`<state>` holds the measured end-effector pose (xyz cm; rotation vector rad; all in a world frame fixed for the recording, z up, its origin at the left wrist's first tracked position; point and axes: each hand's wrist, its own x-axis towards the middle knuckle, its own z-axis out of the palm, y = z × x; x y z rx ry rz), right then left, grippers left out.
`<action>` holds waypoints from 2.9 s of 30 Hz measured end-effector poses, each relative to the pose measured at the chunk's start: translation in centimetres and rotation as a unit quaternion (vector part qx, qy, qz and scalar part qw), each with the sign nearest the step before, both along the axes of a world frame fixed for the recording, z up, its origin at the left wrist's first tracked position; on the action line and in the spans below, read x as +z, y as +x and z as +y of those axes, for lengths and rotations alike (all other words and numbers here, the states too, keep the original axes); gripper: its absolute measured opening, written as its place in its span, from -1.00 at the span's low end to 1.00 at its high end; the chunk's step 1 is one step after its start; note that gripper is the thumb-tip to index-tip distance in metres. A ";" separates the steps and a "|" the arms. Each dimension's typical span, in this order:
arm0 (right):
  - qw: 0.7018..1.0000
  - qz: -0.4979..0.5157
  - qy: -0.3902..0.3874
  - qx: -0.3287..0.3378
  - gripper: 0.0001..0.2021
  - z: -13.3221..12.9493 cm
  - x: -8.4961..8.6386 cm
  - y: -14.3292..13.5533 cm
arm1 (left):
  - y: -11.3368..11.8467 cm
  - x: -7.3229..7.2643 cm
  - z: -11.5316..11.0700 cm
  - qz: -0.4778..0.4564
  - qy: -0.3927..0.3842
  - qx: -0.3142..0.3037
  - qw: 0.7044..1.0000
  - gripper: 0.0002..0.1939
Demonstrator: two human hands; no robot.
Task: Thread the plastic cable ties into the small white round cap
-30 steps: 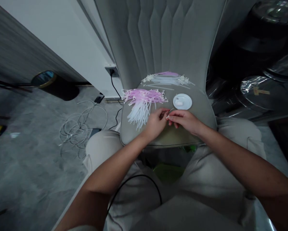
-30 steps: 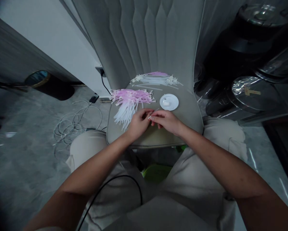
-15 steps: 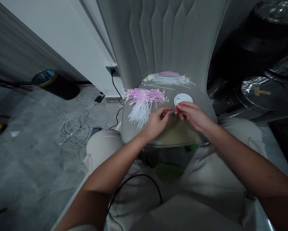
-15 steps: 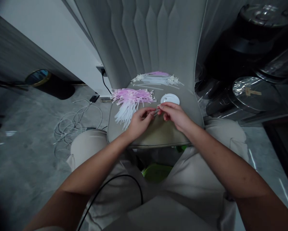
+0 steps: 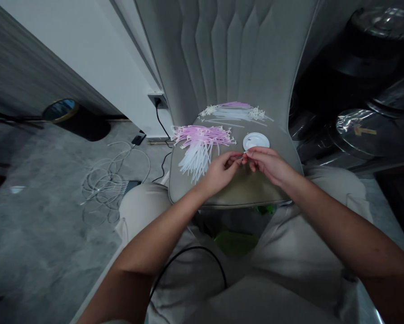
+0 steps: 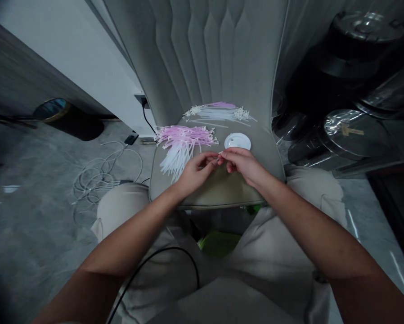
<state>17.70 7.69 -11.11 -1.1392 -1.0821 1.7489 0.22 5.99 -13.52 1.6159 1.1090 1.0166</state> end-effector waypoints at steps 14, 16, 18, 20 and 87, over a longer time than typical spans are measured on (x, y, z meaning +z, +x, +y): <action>0.998 -0.027 0.012 0.054 -0.85 -0.3 0.6 -0.1 | -0.3 0.4 -0.2 0.123 0.100 0.023 0.987 -0.80; 0.998 -0.031 0.016 0.053 -0.86 -0.4 0.5 -0.1 | -0.3 0.4 -0.2 0.129 0.088 0.027 0.987 -0.78; 0.998 -0.033 0.020 0.059 -0.86 -0.4 0.4 -0.2 | -0.3 0.3 -0.2 0.122 0.076 0.021 0.989 -0.75; 0.996 -0.035 0.024 0.074 -0.85 -0.4 0.3 -0.2 | -0.3 0.4 -0.2 0.118 0.080 0.007 0.990 -0.72; 0.980 -0.131 0.147 0.020 -0.70 -2.1 -0.2 -1.6 | 0.5 -0.8 -1.8 0.072 0.115 -0.003 0.991 -0.72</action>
